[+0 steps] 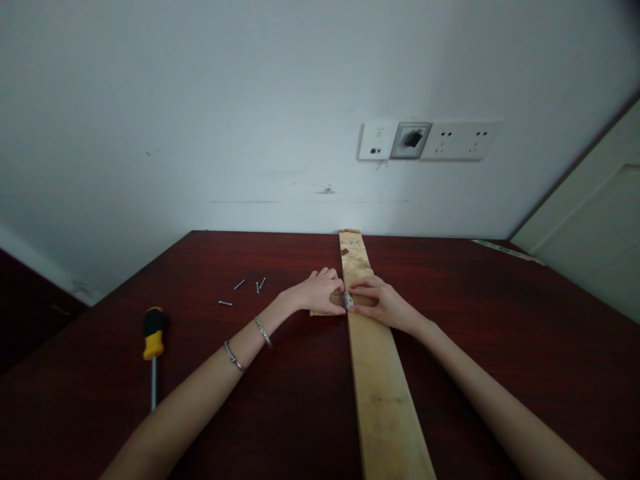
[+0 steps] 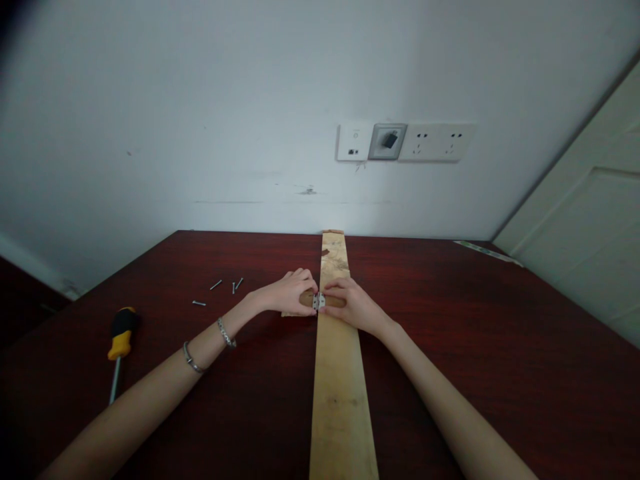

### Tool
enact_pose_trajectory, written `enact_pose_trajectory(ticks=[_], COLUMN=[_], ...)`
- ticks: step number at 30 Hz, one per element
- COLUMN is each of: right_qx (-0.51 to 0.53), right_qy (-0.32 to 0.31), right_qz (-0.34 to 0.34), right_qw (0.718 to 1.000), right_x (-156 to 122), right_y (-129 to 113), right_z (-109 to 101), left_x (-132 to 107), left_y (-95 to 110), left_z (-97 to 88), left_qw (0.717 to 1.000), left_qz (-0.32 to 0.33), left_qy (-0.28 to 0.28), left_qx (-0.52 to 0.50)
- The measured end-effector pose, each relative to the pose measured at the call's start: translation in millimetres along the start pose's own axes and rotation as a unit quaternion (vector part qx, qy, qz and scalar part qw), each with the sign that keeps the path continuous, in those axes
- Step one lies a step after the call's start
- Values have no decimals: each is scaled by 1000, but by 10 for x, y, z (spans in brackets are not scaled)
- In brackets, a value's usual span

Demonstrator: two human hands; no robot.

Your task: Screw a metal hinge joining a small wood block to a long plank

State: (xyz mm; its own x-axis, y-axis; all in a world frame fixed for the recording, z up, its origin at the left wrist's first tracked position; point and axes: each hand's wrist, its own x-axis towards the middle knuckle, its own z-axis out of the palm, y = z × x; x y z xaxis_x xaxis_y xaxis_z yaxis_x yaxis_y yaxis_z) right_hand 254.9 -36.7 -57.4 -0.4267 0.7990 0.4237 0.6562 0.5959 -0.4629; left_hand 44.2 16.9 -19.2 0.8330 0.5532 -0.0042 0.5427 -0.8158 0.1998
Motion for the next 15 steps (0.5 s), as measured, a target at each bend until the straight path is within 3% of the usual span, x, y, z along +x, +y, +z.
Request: enact_pose_trajectory(ticks=[15], right_qx=[26], right_qy=[-1], right_qz=[18], right_qw=[999], right_x=[-7], right_y=[-12], right_z=[-38], left_x=[-13], left_y=[-8], left_z=[-35], left_qw=[1000], left_qz=[-4], left_qy=[-15], left_qx=[-26])
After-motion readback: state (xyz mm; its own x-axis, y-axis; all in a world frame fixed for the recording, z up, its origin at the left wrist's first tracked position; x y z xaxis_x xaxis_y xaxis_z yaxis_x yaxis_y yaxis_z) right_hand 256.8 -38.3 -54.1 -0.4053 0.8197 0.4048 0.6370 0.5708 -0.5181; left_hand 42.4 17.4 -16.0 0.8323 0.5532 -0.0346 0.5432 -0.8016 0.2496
